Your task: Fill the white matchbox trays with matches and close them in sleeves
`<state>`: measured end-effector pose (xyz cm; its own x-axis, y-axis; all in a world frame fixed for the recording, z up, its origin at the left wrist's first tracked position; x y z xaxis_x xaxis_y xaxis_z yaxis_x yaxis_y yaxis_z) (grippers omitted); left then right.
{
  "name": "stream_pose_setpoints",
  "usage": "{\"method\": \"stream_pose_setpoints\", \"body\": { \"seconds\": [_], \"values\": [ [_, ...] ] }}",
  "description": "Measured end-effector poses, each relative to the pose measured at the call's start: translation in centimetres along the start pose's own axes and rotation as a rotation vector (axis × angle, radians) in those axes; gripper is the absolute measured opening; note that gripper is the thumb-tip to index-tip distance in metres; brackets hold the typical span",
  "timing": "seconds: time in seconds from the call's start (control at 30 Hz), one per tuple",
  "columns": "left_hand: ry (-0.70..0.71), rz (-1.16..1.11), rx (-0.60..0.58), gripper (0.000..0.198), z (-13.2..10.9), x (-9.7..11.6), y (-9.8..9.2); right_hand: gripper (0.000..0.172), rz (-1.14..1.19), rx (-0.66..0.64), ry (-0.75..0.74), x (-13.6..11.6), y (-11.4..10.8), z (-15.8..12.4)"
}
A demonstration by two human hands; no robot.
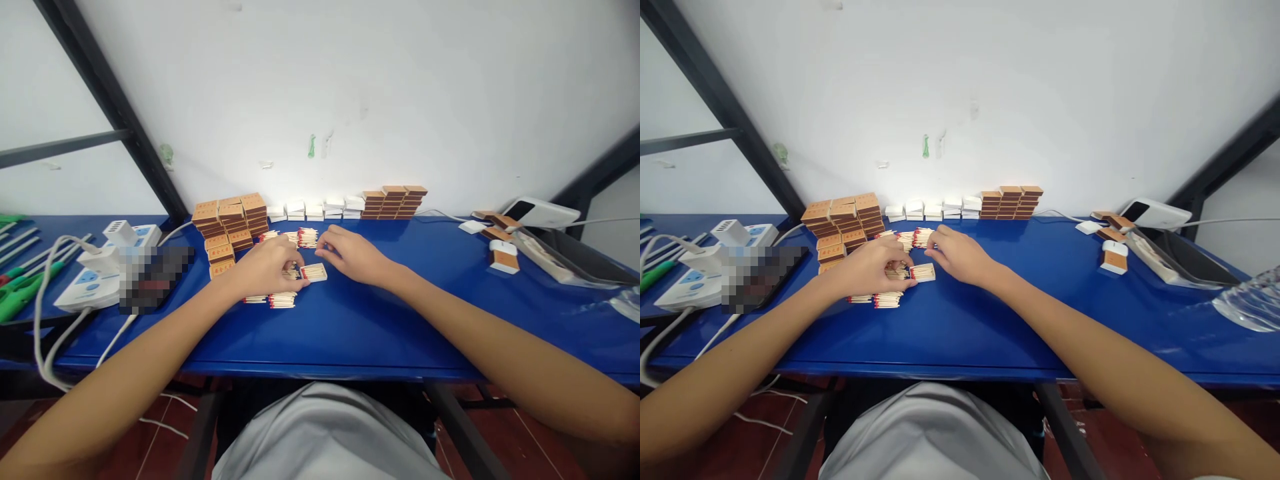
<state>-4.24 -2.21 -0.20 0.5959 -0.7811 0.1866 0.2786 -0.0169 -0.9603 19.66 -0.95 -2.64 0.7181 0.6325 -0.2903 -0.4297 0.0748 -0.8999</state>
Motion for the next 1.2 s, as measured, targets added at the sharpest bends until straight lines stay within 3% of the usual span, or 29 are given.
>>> {"method": "stream_pose_setpoints", "body": {
  "seconds": [0.2, 0.77, 1.0, 1.2],
  "values": [
    [0.005, -0.009, 0.004, 0.025, 0.0, 0.2, 0.0, 0.011, 0.03, -0.003, 0.044, 3.1, 1.1, 1.3],
    [0.006, 0.002, -0.012, 0.027, 0.1, 0.1, 0.0, 0.008, -0.073, -0.024, 0.062, 4.4, 1.6, 1.9],
    [0.008, -0.006, -0.004, 0.027, 0.0, -0.1, 0.0, 0.011, -0.137, -0.076, 0.085, 3.5, 0.4, 1.3],
    [-0.004, -0.014, 0.003, 0.026, 0.0, -0.1, 0.0, 0.016, -0.108, -0.064, -0.022, 0.2, -1.5, -0.9]
  ]
}}
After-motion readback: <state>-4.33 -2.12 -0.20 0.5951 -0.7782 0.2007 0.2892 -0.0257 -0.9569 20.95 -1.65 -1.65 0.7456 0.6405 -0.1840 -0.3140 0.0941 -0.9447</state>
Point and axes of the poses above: each hand's wrist, its own z-axis towards the middle knuckle, its own y-axis out of the palm, x = y × z, the point moved 1 cm from there along z, towards the middle knuckle, and after that the axes turned 2 degrees about -x, right-handed, at the moved point
